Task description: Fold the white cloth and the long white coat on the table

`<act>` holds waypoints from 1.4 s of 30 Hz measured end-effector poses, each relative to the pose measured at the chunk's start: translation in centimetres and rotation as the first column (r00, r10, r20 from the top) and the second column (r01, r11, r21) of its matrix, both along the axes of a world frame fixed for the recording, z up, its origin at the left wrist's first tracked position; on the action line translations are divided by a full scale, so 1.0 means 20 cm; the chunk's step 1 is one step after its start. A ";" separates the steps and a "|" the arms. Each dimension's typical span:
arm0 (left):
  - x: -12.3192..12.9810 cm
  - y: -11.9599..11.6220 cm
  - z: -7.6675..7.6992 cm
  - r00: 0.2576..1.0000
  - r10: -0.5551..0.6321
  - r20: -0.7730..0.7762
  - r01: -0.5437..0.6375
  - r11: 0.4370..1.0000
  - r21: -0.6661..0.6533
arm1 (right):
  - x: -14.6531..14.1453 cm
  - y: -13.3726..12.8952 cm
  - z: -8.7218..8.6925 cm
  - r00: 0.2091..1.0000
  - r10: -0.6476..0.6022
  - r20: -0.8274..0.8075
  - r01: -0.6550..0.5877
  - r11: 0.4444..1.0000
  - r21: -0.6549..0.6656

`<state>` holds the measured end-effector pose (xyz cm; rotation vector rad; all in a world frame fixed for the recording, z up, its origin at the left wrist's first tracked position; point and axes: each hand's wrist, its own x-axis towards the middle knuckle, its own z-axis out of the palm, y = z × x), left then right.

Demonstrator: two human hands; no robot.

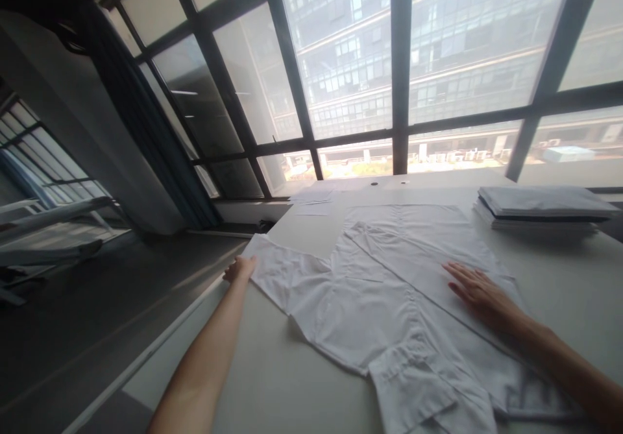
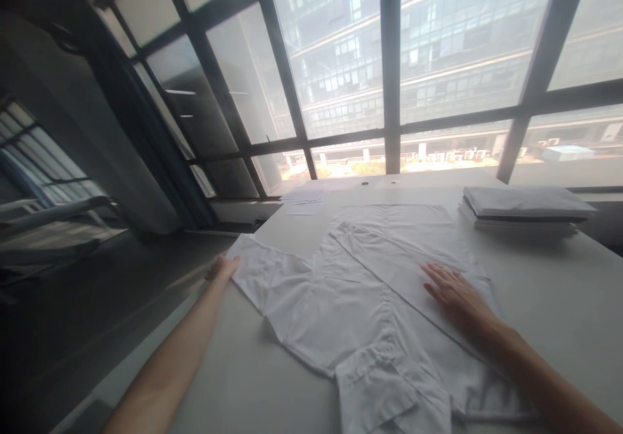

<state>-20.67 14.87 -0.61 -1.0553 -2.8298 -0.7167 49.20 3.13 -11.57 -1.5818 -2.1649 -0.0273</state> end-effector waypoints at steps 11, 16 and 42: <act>-0.02 -0.05 0.07 0.956 -0.275 -0.103 0.294 0.912 0.286 | 0.05 0.06 0.03 0.998 0.061 -0.008 -0.061 0.991 -0.116; 0.39 -0.04 0.31 0.848 -0.452 -0.277 0.530 0.730 0.432 | -0.10 0.11 0.29 0.968 0.121 -0.220 -0.158 0.974 -0.160; 1.00 -0.44 0.13 0.271 -0.942 -0.199 0.962 0.261 0.074 | -1.02 0.12 0.59 0.964 -0.238 -0.118 0.206 0.951 -0.231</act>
